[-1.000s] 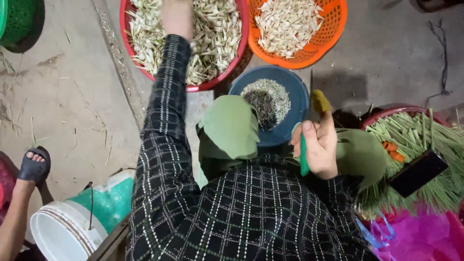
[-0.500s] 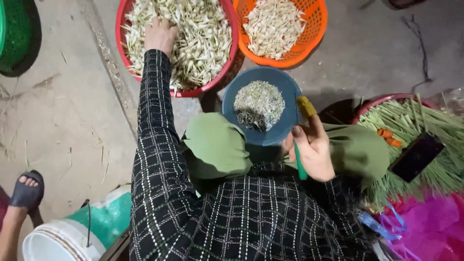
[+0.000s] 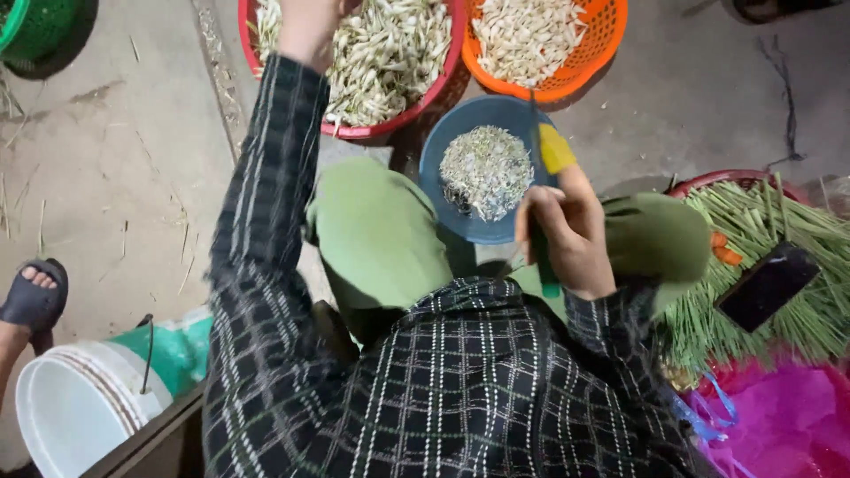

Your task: Peeling the outer layers of white flower buds using a small knife and sorting the components into different baskets.

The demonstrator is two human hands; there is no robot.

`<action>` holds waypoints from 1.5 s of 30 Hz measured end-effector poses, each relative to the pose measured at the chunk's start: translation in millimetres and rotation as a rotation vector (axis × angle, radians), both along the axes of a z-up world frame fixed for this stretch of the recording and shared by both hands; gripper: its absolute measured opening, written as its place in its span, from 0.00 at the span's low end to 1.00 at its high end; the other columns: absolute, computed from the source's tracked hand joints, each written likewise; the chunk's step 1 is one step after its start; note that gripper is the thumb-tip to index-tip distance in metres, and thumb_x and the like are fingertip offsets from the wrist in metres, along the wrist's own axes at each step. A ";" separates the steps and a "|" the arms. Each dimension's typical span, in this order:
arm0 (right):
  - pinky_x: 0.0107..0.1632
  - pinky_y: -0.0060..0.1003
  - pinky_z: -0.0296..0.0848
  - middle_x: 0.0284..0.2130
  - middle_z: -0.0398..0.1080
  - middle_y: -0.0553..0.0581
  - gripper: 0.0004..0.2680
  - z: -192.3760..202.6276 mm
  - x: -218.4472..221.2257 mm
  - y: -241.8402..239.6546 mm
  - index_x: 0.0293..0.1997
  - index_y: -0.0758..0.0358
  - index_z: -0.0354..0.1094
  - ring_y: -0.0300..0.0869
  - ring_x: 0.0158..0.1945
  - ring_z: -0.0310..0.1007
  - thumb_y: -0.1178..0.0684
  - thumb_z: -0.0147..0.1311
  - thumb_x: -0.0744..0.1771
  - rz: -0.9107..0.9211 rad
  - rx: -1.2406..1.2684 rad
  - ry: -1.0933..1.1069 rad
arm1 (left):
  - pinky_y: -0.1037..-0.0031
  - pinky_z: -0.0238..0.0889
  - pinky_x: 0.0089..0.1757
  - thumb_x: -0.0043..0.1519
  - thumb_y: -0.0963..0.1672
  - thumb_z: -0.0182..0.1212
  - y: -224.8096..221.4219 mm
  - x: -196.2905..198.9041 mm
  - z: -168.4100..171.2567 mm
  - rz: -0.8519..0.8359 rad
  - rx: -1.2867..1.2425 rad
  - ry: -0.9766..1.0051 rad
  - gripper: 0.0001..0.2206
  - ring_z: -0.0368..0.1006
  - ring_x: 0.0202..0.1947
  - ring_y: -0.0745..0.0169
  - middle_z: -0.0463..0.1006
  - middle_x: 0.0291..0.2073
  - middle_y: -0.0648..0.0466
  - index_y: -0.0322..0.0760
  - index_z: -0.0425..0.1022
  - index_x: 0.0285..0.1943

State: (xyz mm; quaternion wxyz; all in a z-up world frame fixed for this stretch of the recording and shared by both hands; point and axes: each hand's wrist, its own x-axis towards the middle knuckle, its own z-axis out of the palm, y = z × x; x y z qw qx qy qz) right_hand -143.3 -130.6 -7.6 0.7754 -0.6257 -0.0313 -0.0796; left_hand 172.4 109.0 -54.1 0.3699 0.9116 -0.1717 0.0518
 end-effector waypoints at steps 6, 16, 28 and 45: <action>0.18 0.32 0.70 0.19 0.68 0.68 0.21 4.0 47.7 11.9 0.77 0.67 0.44 0.47 0.11 0.68 0.56 0.42 0.73 0.178 0.354 0.004 | 0.48 0.63 0.59 0.70 0.56 0.58 -40.1 -128.5 124.4 -0.129 -0.770 0.338 0.29 0.70 0.60 0.31 0.74 0.57 0.28 0.23 0.72 0.62; 0.13 0.36 0.76 0.19 0.70 0.70 0.19 -7.8 77.1 17.3 0.75 0.66 0.45 0.50 0.11 0.71 0.63 0.37 0.72 0.361 0.333 -0.029 | 0.68 0.80 0.47 0.65 0.36 0.62 -53.1 -170.5 31.0 -0.111 -1.461 0.858 0.09 0.83 0.43 0.53 0.83 0.42 0.42 0.27 0.75 0.53; 0.16 0.37 0.79 0.20 0.72 0.68 0.19 -17.9 85.3 13.2 0.76 0.60 0.51 0.47 0.14 0.74 0.63 0.38 0.72 0.341 0.351 -0.004 | 0.70 0.80 0.43 0.64 0.35 0.63 -55.5 -167.4 20.1 -0.096 -1.344 0.754 0.08 0.83 0.40 0.55 0.83 0.41 0.39 0.25 0.74 0.50; 0.16 0.34 0.78 0.19 0.71 0.66 0.19 -26.8 83.4 15.0 0.74 0.63 0.50 0.45 0.13 0.72 0.64 0.40 0.72 0.244 0.226 0.026 | 0.72 0.78 0.42 0.62 0.34 0.65 -59.5 -173.8 24.4 -0.086 -1.269 0.659 0.05 0.83 0.40 0.57 0.82 0.41 0.43 0.26 0.76 0.45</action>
